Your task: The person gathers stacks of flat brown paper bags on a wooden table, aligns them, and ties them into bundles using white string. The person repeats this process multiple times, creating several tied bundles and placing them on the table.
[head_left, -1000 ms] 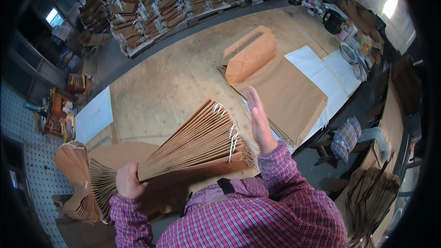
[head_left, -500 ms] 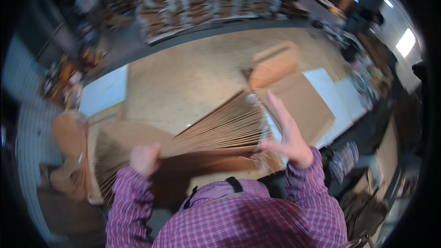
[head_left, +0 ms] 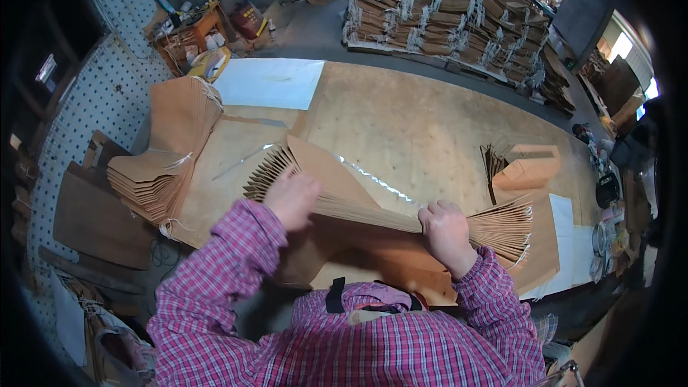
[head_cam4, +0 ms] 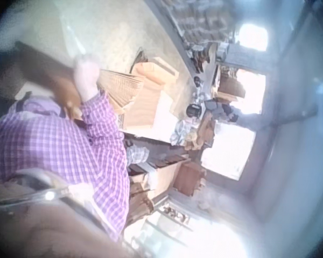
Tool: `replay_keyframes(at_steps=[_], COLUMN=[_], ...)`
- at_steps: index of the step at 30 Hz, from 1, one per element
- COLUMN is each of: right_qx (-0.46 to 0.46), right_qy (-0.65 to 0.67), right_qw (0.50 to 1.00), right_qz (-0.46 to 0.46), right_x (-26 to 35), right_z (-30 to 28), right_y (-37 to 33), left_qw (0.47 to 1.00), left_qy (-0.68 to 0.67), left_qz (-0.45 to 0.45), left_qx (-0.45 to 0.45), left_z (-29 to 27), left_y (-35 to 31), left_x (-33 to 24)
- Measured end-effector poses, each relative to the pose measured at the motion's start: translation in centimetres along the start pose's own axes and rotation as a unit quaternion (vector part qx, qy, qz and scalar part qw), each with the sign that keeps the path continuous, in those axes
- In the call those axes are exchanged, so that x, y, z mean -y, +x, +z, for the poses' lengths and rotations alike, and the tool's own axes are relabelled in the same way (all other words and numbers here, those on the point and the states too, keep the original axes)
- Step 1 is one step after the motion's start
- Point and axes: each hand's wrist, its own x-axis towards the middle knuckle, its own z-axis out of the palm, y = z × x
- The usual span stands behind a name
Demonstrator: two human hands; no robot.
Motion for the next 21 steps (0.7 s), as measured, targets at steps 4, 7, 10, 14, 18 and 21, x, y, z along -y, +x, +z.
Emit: replay_keyframes(at_steps=[4,7,10,14,18,21], right_qx=[-0.011,0.007,0.025,0.007,0.006,0.037], right_qy=[0.016,0.027,0.029,0.044,0.047,0.072], right_qw=[0.999,0.998,0.998,0.998,0.998,0.994], right_qz=[0.027,0.051,0.043,0.033,0.038,0.072], right_x=[0.3,-0.1,-0.3,-0.4,-0.9,-0.7], right_z=[0.2,0.1,-0.9,-3.9,-6.4,-6.4], right_y=[0.6,1.0,0.4,-2.9,-7.3,-9.1], left_qw=[0.995,0.999,0.998,0.994,0.985,0.986], left_qy=[0.024,-0.016,0.058,0.068,0.014,-0.03], left_qz=[0.093,0.03,0.028,0.083,0.159,0.163], left_qx=[-0.007,-0.025,0.004,0.018,-0.061,-0.024], left_z=[0.8,0.8,-0.2,-1.8,-1.8,-0.8], left_y=[4.7,6.9,5.8,2.4,0.3,0.7], left_x=[3.5,3.0,1.7,-1.3,-5.7,-8.4])
